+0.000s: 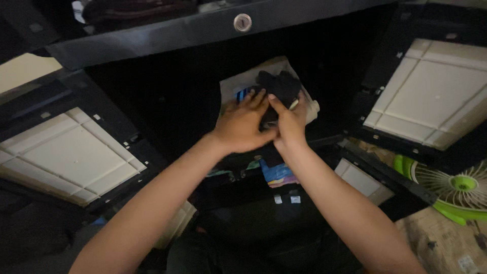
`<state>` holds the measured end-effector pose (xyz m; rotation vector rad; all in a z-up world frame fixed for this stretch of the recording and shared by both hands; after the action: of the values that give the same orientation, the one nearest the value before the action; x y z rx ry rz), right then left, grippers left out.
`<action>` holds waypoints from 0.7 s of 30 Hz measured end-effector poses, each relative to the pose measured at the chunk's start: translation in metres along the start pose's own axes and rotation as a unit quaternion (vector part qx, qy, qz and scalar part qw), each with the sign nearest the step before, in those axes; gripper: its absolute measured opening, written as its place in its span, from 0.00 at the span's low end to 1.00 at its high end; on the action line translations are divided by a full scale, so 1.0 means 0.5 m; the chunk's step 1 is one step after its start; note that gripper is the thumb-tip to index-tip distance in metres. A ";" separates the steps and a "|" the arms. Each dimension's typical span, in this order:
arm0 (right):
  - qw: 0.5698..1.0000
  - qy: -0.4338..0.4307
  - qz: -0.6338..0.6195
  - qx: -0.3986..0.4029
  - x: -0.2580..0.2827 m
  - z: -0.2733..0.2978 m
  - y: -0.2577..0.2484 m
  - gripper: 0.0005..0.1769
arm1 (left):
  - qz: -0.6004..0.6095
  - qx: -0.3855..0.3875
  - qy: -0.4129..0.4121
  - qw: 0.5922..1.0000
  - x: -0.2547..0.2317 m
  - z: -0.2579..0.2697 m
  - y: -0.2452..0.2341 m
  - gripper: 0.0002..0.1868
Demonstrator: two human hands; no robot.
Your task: The person removes socks, underwear, and shirts from a cabinet, folds them by hand, and stacks them on a bed.
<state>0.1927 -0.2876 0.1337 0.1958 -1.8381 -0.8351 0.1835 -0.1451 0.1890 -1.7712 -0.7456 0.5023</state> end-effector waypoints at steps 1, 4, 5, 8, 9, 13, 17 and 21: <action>0.999 -0.034 -0.022 0.027 0.006 0.009 -0.005 0.47 | 0.041 -0.031 0.012 0.999 0.008 0.008 -0.003 0.41; 0.996 -0.009 -0.067 0.052 0.051 0.056 -0.026 0.39 | 0.258 -0.121 -0.081 0.955 0.025 0.023 -0.006 0.43; 0.993 0.049 -0.090 0.053 0.073 0.075 -0.037 0.37 | 0.260 -0.118 -0.078 0.955 0.021 0.026 -0.006 0.43; 0.989 0.113 -0.055 0.080 0.134 0.123 -0.086 0.35 | 0.355 -0.121 -0.105 0.921 -0.022 0.046 0.001 0.44; 0.990 0.113 -0.054 0.068 0.153 0.142 -0.116 0.35 | 0.445 -0.110 -0.105 0.883 -0.054 0.054 0.012 0.46; 0.979 0.120 -0.063 0.152 0.198 0.210 -0.254 0.42 | 0.544 -0.036 -0.104 0.832 -0.162 0.110 0.082 0.49; 0.975 0.184 -0.080 0.091 0.203 0.280 -0.427 0.49 | 0.663 0.021 -0.131 0.737 -0.252 0.165 0.270 0.48; 0.965 0.249 -0.078 0.000 0.157 0.368 -0.593 0.48 | 0.826 0.174 -0.278 0.458 -0.379 0.234 0.504 0.49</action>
<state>-0.0731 -0.4637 -0.0285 0.5084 -1.3608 -0.8066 0.0312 -0.2501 -0.0918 -1.3107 1.0484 2.3719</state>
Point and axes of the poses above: each hand's wrist, its own z-axis away from the middle knuckle, its own y-axis out of the palm, x = y × z, the point moved 1 cm from there along -z, towards the middle knuckle, and after that the axes turned 4 degrees about -z, right-handed, at the moved point
